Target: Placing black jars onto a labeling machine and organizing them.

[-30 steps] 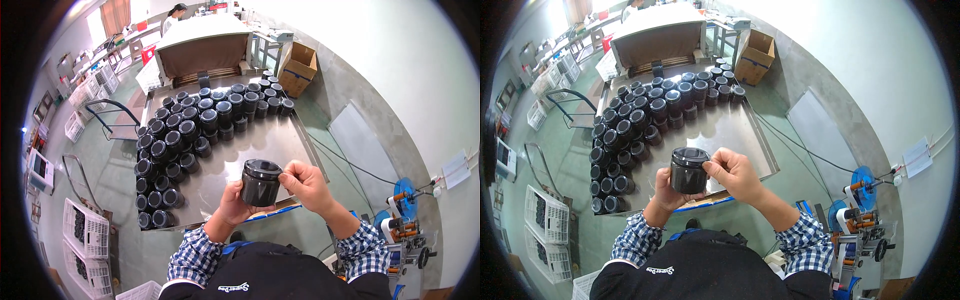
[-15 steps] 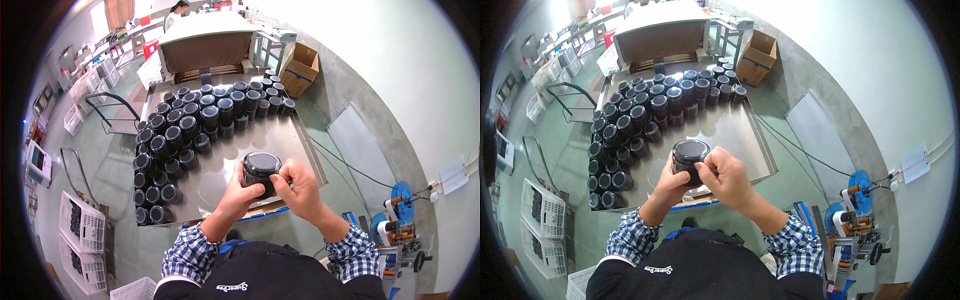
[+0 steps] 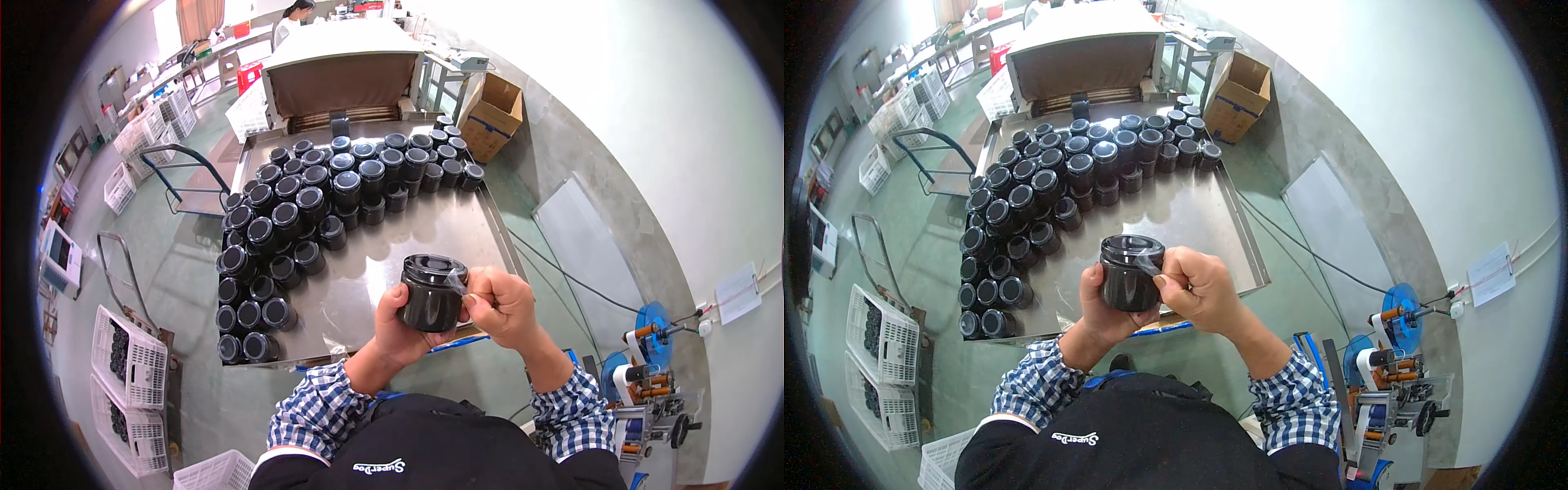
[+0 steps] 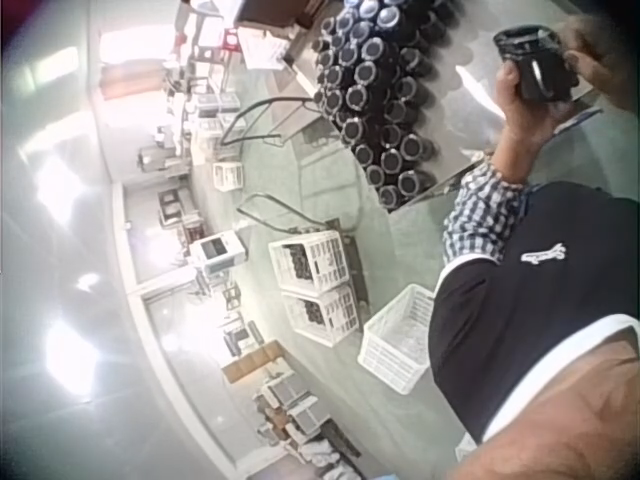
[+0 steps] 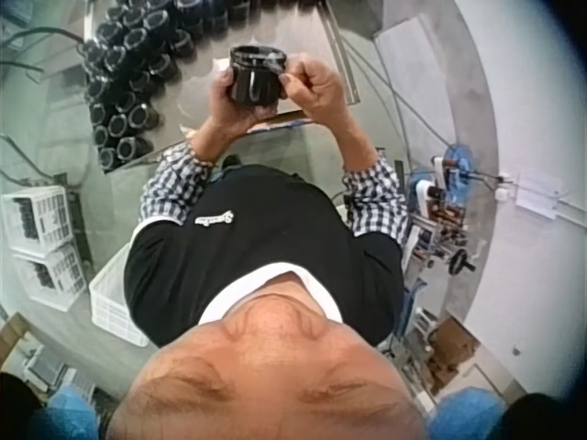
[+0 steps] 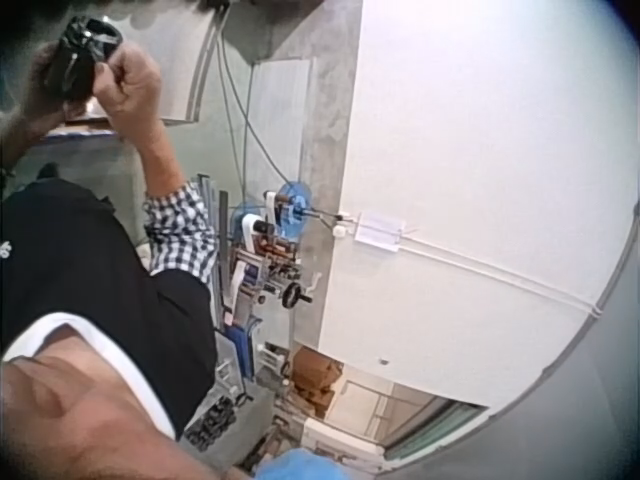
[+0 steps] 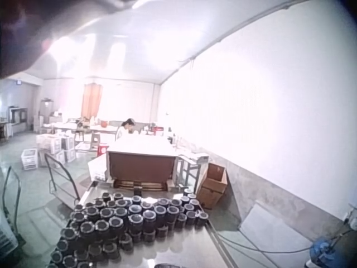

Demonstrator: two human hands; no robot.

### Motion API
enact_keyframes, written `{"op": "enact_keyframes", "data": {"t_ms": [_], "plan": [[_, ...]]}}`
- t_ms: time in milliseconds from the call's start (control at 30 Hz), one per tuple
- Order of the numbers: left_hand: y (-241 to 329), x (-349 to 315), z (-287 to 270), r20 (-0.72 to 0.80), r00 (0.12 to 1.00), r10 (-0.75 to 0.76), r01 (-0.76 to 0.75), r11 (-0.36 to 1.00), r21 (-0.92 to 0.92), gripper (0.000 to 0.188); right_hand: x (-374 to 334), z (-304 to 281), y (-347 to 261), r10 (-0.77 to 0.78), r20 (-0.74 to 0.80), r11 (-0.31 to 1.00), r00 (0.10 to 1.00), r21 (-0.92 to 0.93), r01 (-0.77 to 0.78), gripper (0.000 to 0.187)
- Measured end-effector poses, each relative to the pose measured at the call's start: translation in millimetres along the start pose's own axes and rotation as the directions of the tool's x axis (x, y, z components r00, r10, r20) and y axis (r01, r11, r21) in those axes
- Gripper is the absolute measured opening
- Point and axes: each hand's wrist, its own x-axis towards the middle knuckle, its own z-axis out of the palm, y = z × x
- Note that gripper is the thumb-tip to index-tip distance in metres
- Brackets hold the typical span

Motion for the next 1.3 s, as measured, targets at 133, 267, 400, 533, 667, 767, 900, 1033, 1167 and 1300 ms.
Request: {"op": "enact_keyframes", "data": {"t_ms": [133, 267, 400, 533, 667, 767, 900, 1033, 1167, 1300], "plan": [[-3, 0, -7, 0.181, 0.983, -0.024, 0.047, 0.991, -0.122, 0.072, -3, 0, -5, 0.032, 0.003, 0.997, 0.999, 0.07, -0.032, 0.023], [2, -3, -12, 0.116, 0.993, -0.021, 0.027, 0.999, -0.047, 0.071, 2, -7, -17, 0.22, -0.024, 0.975, 0.975, 0.019, -0.219, 0.015], [10, -4, -18, -0.083, 0.996, 0.04, -0.019, 0.97, 0.242, 0.073, 5, -9, -20, 0.337, 0.073, 0.941, 0.939, 0.013, -0.339, 0.02], [11, 0, -9, -0.101, 0.989, 0.109, -0.068, 0.939, 0.338, 0.071, 10, -8, -17, 0.171, -0.009, 0.948, 0.985, -0.271, -0.167, 0.03], [17, 1, -7, -0.125, 0.981, 0.15, -0.083, 0.9, 0.427, 0.067, 10, 3, -19, 0.232, -0.098, 0.946, 0.968, -0.208, -0.248, 0.031], [22, -1, -10, -0.214, 0.965, 0.152, -0.035, 0.882, 0.47, 0.068, 8, 6, -19, 0.264, -0.118, 0.928, 0.957, -0.238, -0.286, 0.027], [19, 2, -8, -0.209, 0.952, 0.222, -0.044, 0.778, 0.626, 0.071, 7, 13, -11, 0.057, -0.151, 0.944, 0.987, -0.314, -0.102, 0.021], [21, 10, 3, -0.18, 0.924, 0.337, -0.142, 0.74, 0.657, 0.076, 6, 17, -7, 0.02, -0.162, 0.975, 0.987, -0.215, -0.055, 0.018], [18, 11, 3, -0.18, 0.939, 0.291, -0.15, 0.822, 0.549, 0.068, 5, 18, -7, 0.057, -0.159, 0.994, 0.986, -0.079, -0.07, 0.018], [17, 9, -3, -0.1, 0.977, 0.189, -0.127, 0.887, 0.443, 0.064, 5, 10, -3, 0.083, -0.111, 0.989, 0.99, 0.128, -0.068, 0.02]]}}
